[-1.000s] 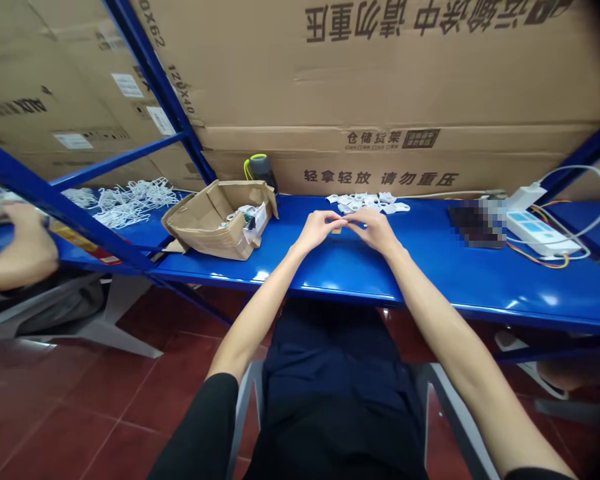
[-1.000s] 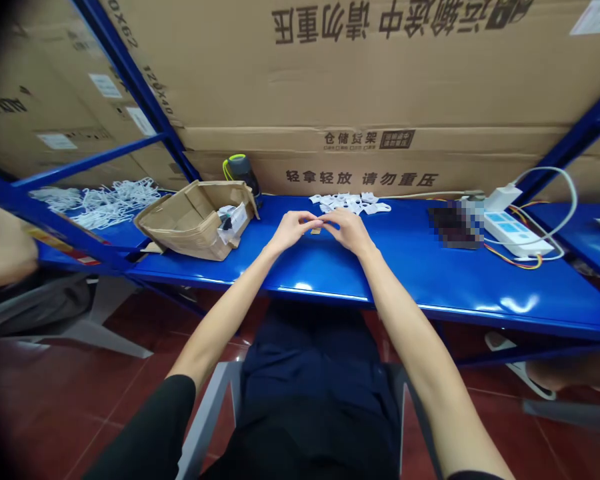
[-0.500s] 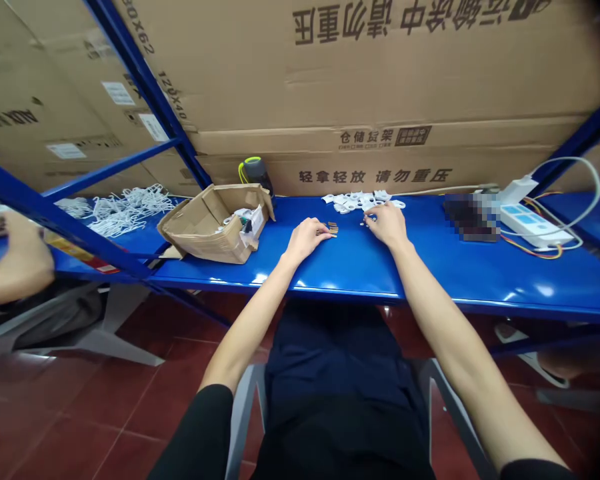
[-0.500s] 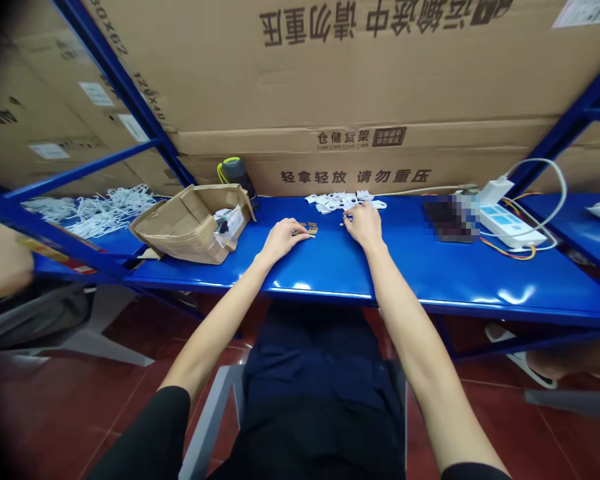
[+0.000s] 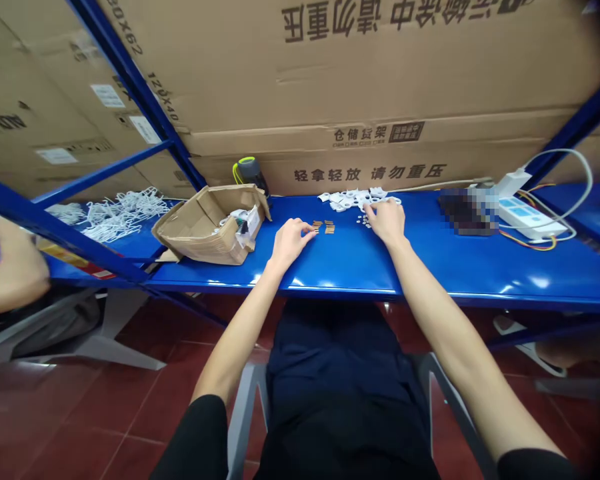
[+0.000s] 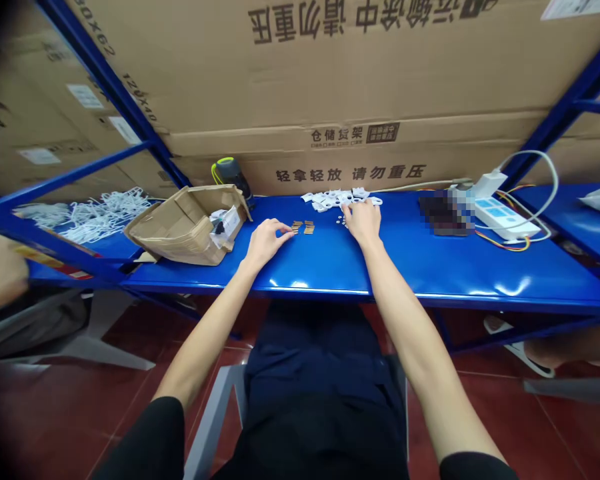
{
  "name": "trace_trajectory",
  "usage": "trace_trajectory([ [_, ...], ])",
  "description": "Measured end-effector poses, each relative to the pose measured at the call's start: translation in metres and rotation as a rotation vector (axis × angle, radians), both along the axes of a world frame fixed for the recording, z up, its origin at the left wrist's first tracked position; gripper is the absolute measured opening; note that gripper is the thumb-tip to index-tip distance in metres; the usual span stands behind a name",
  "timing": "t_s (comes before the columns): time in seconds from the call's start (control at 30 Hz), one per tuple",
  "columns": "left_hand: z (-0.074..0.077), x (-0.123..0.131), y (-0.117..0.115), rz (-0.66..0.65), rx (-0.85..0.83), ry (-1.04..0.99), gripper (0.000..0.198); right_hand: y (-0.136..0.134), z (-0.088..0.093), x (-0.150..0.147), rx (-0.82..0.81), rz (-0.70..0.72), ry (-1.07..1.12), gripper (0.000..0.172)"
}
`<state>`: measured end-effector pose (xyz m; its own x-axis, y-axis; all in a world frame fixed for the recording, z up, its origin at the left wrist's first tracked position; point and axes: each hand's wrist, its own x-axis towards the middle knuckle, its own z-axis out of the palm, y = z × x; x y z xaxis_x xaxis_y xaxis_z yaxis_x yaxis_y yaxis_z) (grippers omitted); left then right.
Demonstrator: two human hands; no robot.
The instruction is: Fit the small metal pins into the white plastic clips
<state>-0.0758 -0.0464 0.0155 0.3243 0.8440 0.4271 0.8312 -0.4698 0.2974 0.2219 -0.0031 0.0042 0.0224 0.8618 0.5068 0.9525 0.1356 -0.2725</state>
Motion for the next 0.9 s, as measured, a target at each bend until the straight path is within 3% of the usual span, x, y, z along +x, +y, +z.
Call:
trace_trajectory([
  [0.17, -0.005, -0.014, -0.010, 0.051, -0.021, 0.080, 0.023, 0.000, 0.000, -0.004, -0.054, -0.005, 0.009, 0.054],
  [0.33, -0.006, -0.007, -0.007, 0.057, -0.016, 0.089, 0.025, 0.000, -0.003, -0.006, -0.075, 0.020, 0.005, 0.053],
  [0.63, -0.008, -0.004, -0.001, -0.039, -0.021, 0.147, 0.024, -0.001, 0.000, -0.007, -0.090, -0.018, 0.023, 0.050],
  [0.9, -0.002, 0.024, 0.004, -0.117, -0.009, 0.235, 0.026, -0.004, 0.003, -0.007, -0.120, -0.042, 0.026, 0.050],
])
